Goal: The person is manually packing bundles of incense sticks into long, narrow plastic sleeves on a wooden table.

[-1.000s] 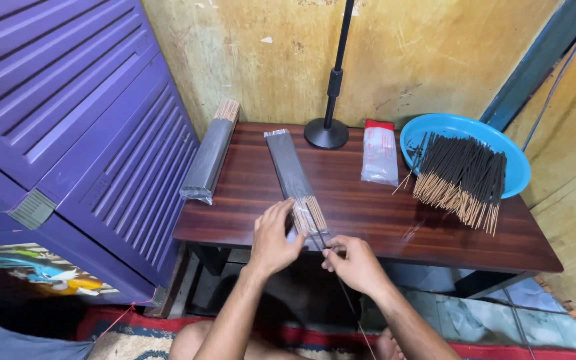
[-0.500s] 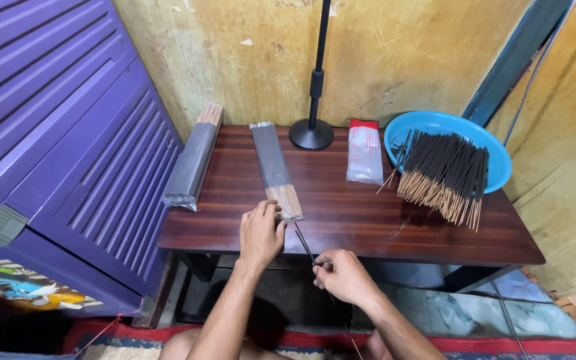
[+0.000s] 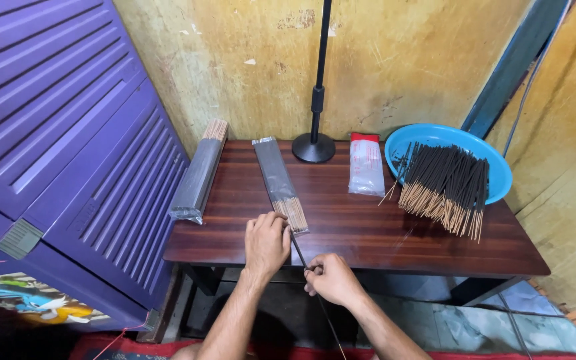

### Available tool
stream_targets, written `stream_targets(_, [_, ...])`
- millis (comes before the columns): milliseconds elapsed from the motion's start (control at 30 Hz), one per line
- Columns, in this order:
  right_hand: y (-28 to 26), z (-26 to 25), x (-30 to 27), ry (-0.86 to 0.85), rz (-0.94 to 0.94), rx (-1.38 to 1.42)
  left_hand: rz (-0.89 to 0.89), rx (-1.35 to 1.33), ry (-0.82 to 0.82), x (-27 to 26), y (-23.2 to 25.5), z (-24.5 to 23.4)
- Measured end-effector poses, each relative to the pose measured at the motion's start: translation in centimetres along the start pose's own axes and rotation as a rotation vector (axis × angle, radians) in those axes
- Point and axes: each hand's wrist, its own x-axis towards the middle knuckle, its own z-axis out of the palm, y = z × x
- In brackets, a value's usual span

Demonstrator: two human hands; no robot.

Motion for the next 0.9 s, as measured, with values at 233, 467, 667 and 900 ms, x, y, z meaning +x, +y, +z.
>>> stream_targets(233, [-0.9,0.7,1.8,0.013,0.064,0.197,-0.445,-0.11,-0.259,-0.3,1.8,-1.6])
stream_targets(467, [-0.1,1.6,2.8,0.034,0.009,0.188,-0.712,-0.282,-0.566,-0.6,0.6,0.8])
stream_targets(667, [0.0,1.6,-0.6,0.001,0.033,0.255,-0.732,-0.262,-0.455,0.4,1.6,-1.3])
stream_targets(900, [-1.2,1.6,0.7,0.151,0.007,0.003,-0.49,-0.246,-0.143,0.9,-3.1,0.8])
